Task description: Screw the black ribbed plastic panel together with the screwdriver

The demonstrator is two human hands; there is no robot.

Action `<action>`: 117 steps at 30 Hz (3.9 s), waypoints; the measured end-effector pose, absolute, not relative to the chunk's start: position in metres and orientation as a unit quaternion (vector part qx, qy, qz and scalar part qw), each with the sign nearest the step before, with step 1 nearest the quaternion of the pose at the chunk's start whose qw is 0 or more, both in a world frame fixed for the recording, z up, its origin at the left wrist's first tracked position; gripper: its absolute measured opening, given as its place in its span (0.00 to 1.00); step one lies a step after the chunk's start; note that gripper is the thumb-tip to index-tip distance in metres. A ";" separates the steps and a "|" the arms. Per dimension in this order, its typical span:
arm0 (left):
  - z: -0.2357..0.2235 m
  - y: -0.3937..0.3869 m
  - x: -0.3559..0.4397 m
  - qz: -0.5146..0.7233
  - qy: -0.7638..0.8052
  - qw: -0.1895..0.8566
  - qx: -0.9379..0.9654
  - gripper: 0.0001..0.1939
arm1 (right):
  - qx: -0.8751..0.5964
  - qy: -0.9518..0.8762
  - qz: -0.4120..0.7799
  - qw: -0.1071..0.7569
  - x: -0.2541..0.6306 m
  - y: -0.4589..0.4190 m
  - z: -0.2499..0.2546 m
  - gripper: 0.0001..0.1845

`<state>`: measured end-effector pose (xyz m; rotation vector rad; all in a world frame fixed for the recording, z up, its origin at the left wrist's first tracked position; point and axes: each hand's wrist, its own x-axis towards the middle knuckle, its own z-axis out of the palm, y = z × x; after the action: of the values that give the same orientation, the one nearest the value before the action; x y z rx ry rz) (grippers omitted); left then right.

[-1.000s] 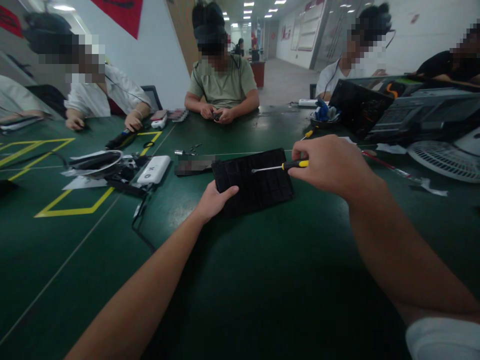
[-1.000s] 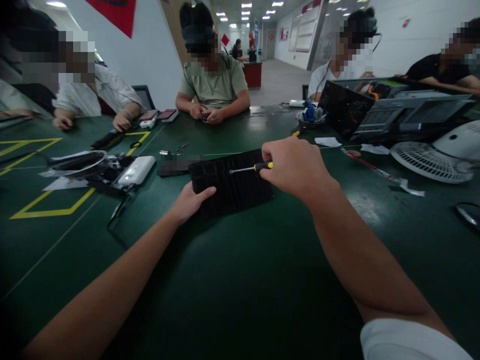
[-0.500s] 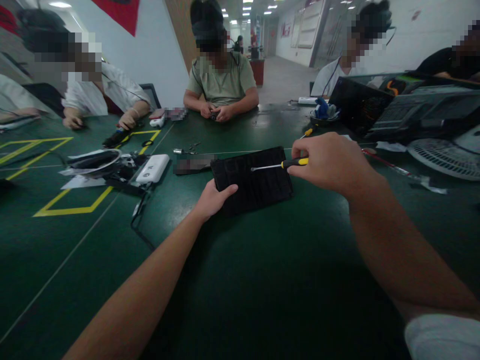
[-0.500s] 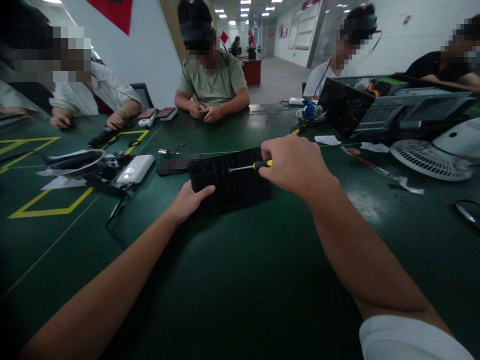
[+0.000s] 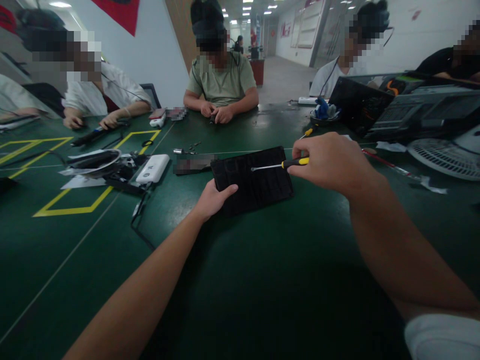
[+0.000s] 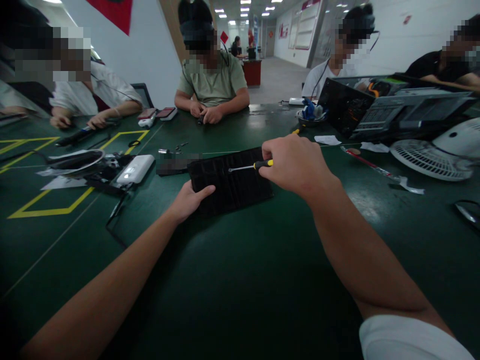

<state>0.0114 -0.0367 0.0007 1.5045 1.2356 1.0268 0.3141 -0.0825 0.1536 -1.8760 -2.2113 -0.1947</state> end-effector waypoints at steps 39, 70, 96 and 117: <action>0.004 -0.039 0.013 0.414 0.504 0.455 0.606 0.24 | -0.625 -0.772 -0.062 0.103 0.316 -0.082 0.154 0.17; 0.004 -0.039 0.012 0.418 0.506 0.459 0.600 0.25 | -0.626 -0.764 -0.073 0.141 0.329 -0.082 0.164 0.10; 0.005 -0.039 0.015 0.424 0.510 0.466 0.586 0.24 | -0.631 -0.760 -0.064 0.144 0.320 -0.081 0.158 0.10; 0.004 -0.040 0.014 0.430 0.497 0.479 0.582 0.29 | -0.615 -0.771 -0.094 0.132 0.319 -0.079 0.153 0.11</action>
<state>0.0143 -0.0402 0.0045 1.4210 1.2127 1.0506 0.3187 -0.0786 0.1529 -1.7859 -2.2382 -0.2730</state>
